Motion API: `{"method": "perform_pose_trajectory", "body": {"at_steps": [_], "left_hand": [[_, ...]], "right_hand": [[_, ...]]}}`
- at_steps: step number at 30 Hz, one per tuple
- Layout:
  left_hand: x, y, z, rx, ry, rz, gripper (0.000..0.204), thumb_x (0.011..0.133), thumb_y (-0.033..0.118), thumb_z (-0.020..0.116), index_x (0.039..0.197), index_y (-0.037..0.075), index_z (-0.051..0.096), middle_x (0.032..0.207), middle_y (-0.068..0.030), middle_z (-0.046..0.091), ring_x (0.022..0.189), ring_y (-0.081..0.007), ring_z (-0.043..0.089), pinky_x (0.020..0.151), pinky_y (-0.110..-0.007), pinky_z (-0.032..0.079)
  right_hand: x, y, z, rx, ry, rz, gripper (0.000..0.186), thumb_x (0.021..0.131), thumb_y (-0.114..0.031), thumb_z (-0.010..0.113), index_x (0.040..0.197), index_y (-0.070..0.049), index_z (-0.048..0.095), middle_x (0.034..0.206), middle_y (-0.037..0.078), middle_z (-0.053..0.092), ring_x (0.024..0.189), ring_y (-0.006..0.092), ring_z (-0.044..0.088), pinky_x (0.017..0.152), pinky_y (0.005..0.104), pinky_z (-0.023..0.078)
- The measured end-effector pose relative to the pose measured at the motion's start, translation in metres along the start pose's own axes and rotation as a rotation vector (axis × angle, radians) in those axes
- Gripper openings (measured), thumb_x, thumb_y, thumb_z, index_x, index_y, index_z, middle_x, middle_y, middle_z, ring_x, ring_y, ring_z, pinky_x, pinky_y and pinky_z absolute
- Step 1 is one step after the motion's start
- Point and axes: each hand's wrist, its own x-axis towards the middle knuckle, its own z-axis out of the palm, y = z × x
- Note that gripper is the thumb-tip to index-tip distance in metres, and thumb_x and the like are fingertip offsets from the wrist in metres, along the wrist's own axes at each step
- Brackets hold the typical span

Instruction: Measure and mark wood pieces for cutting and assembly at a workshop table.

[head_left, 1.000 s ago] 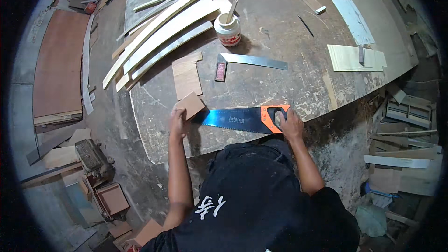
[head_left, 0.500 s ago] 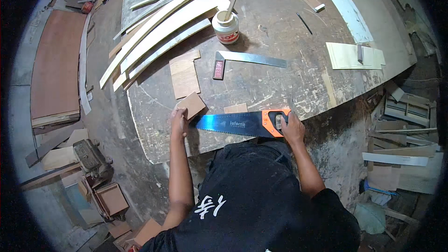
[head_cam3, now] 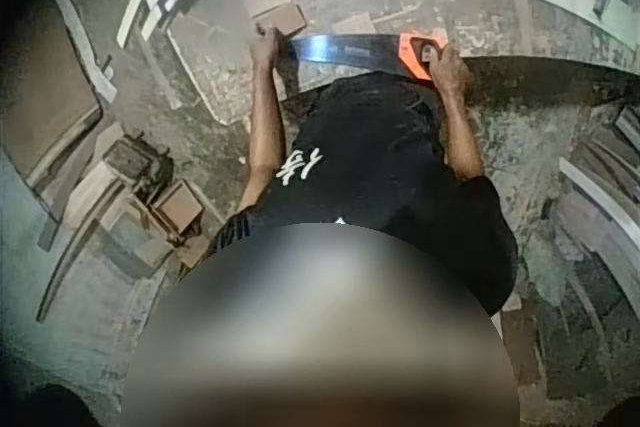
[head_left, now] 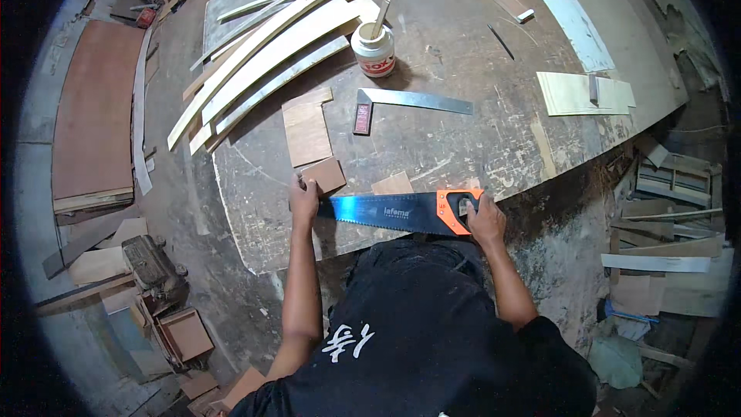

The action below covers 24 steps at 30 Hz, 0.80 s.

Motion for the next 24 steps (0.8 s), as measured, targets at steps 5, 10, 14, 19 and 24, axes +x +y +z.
{"method": "perform_pose_trajectory", "body": {"at_steps": [5, 10, 14, 19, 24], "left_hand": [[0.004, -0.001, 0.001, 0.065, 0.067, 0.099, 0.032, 0.086, 0.012, 0.056, 0.115, -0.002, 0.054, 0.098, -0.0162, 0.065, 0.088, -0.0239, 0.064, 0.079, -0.036, 0.049], [0.007, 0.007, 0.001, 0.173, 0.157, 0.112, 0.039, 0.082, 0.010, 0.057, 0.119, -0.002, 0.054, 0.097, -0.0190, 0.065, 0.087, -0.0264, 0.064, 0.078, -0.037, 0.050], [0.023, -0.004, -0.006, 0.238, 0.298, 0.107, 0.040, 0.080, 0.011, 0.057, 0.117, -0.003, 0.054, 0.095, -0.0208, 0.065, 0.087, -0.0312, 0.065, 0.079, -0.038, 0.050], [0.018, 0.013, 0.008, 0.642, 0.388, 0.054, 0.056, 0.073, 0.022, 0.067, 0.123, 0.002, 0.051, 0.116, -0.0233, 0.054, 0.112, -0.0379, 0.049, 0.098, -0.047, 0.037], [0.002, 0.034, 0.021, 0.607, 0.285, 0.116, 0.061, 0.072, 0.023, 0.068, 0.126, 0.004, 0.048, 0.124, -0.0235, 0.047, 0.119, -0.0393, 0.040, 0.103, -0.049, 0.030]], "right_hand": [[-0.005, 0.005, -0.001, -0.005, -0.027, 0.060, 0.041, 0.089, -0.037, 0.055, 0.104, 0.001, 0.049, 0.095, 0.021, 0.061, 0.087, 0.0399, 0.060, 0.071, 0.0501, 0.048], [-0.012, 0.020, 0.005, -0.008, 0.011, 0.095, 0.042, 0.089, -0.040, 0.053, 0.104, 0.000, 0.050, 0.097, 0.020, 0.061, 0.089, 0.0392, 0.060, 0.071, 0.0508, 0.048], [-0.014, 0.023, 0.015, -0.023, 0.107, 0.080, 0.041, 0.087, -0.040, 0.056, 0.100, -0.001, 0.050, 0.091, 0.021, 0.062, 0.084, 0.0411, 0.059, 0.070, 0.0519, 0.046], [-0.016, 0.020, 0.015, -0.039, 0.118, 0.152, 0.045, 0.086, -0.041, 0.058, 0.104, 0.000, 0.051, 0.091, 0.023, 0.063, 0.086, 0.0405, 0.061, 0.071, 0.0510, 0.047], [-0.015, 0.011, 0.002, -0.026, -0.006, 0.216, 0.053, 0.087, -0.043, 0.056, 0.114, 0.001, 0.051, 0.087, 0.023, 0.063, 0.083, 0.0412, 0.062, 0.070, 0.0507, 0.048]]}}
